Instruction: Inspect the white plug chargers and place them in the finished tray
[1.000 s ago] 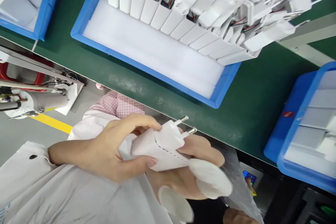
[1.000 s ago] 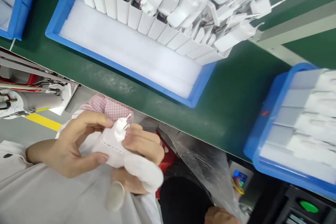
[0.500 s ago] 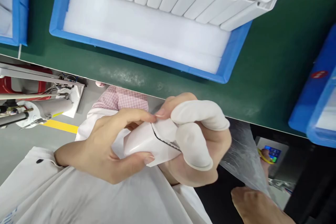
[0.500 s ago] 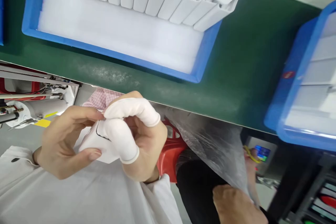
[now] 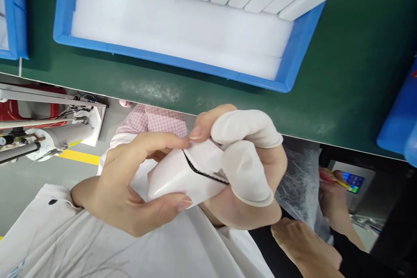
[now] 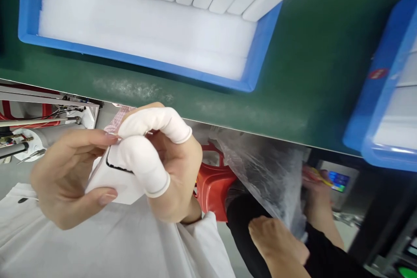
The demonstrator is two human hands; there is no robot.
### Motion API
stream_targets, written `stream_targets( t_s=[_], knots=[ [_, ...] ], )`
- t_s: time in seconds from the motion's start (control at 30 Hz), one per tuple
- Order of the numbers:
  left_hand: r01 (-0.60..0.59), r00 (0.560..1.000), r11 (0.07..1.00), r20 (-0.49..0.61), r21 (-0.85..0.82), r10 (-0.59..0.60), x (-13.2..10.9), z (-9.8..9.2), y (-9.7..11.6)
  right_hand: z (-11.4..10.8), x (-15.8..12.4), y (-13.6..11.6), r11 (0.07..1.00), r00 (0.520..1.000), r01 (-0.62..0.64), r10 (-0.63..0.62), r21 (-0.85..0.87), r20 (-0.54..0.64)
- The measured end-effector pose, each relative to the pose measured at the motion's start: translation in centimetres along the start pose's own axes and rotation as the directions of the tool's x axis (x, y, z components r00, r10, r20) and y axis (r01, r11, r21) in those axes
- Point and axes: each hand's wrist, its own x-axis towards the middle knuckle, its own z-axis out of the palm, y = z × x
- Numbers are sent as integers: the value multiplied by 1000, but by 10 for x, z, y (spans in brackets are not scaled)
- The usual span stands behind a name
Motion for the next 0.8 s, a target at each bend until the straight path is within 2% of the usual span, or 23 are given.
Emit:
stream_targets(
  t_s=[0.1,0.23,0.43,0.67,0.8],
  knots=[
    [-69,997,998,-47,2,69,3,4,-1,2,1,4,1000,1000,11,-11,8,-19],
    [-197,976,980,-92,9,197,5,6,-5,1,2,10,990,1000,3,-6,139,22],
    [-167,983,986,-79,-1,167,0,6,-3,2,5,7,990,1000,-7,8,142,-7],
    [-159,963,986,-216,39,164,-7,12,0,-2,11,-4,994,992,-61,51,90,115],
    [-131,954,987,-259,94,152,-11,16,2,4,5,-5,990,993,-90,81,105,85]
  ],
)
